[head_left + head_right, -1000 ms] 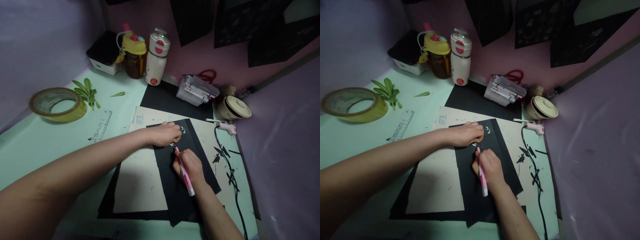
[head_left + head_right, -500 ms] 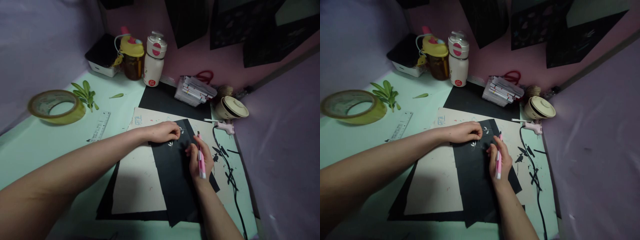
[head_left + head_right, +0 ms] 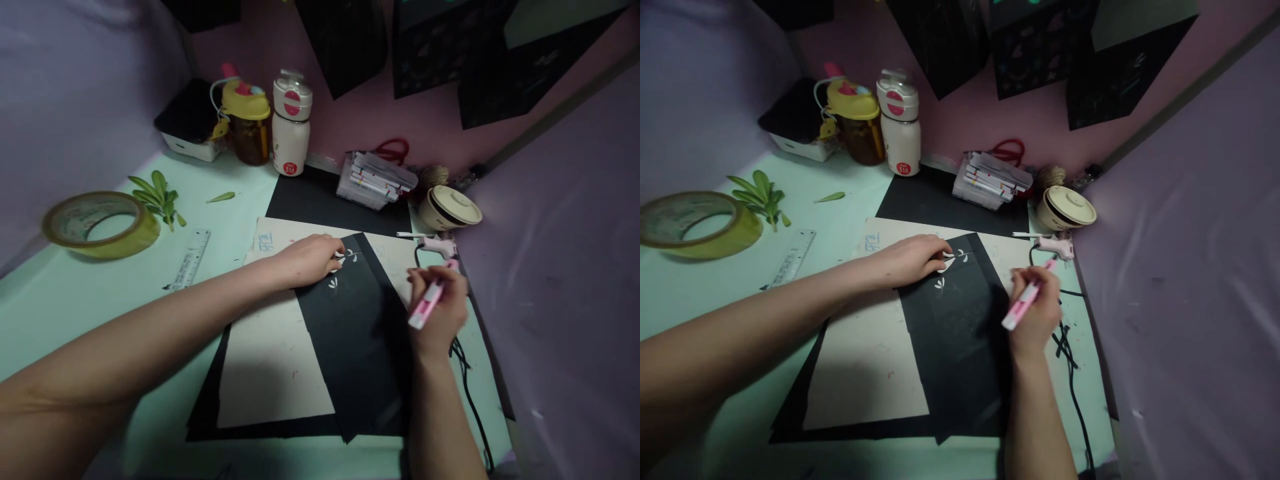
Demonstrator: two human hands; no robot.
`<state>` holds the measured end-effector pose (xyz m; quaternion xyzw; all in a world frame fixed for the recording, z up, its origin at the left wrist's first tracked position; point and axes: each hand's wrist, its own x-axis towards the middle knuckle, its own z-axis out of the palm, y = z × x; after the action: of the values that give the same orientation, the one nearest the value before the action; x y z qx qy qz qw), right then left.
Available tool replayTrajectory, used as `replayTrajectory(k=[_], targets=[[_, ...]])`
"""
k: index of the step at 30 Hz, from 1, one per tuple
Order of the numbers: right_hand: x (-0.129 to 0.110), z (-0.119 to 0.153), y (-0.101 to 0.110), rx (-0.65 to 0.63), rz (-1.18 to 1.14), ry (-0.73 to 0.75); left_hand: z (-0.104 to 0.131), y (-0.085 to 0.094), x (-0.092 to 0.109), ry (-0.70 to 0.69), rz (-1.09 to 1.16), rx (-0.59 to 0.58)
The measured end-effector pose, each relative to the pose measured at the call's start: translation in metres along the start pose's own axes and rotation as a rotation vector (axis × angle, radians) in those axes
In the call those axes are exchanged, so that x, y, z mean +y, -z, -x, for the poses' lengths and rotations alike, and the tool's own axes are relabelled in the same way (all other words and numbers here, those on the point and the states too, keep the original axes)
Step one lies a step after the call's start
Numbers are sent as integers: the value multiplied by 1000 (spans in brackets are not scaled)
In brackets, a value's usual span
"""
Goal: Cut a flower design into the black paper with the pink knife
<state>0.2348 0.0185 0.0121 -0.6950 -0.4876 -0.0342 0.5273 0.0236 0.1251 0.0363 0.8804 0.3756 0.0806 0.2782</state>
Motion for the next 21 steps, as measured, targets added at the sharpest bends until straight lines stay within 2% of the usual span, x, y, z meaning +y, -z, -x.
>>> replayTrajectory(k=[2,4,7,9,11,13,15,18,21], targets=[[12,-14,14,101,40,-61,10,6,10,57,-93,4],[21,-23,25,82,63,-113,19,6,25,162,-266,-32],[26,-28,34,42,126,-93,27,-4,45,251,-397,-159],[24,-29,37,66,181,-61,27,-13,47,237,-419,-166],[18,-29,37,130,170,-22,24,-17,40,183,-416,-145],[13,-30,35,207,46,10,20,-14,28,111,-396,-162],[9,-29,33,214,-176,-12,16,-6,14,-1,-364,-259],[7,-27,29,61,-494,-144,10,3,-3,-104,-283,-392],[9,-24,25,-128,-585,-309,6,4,-12,-165,-214,-390]])
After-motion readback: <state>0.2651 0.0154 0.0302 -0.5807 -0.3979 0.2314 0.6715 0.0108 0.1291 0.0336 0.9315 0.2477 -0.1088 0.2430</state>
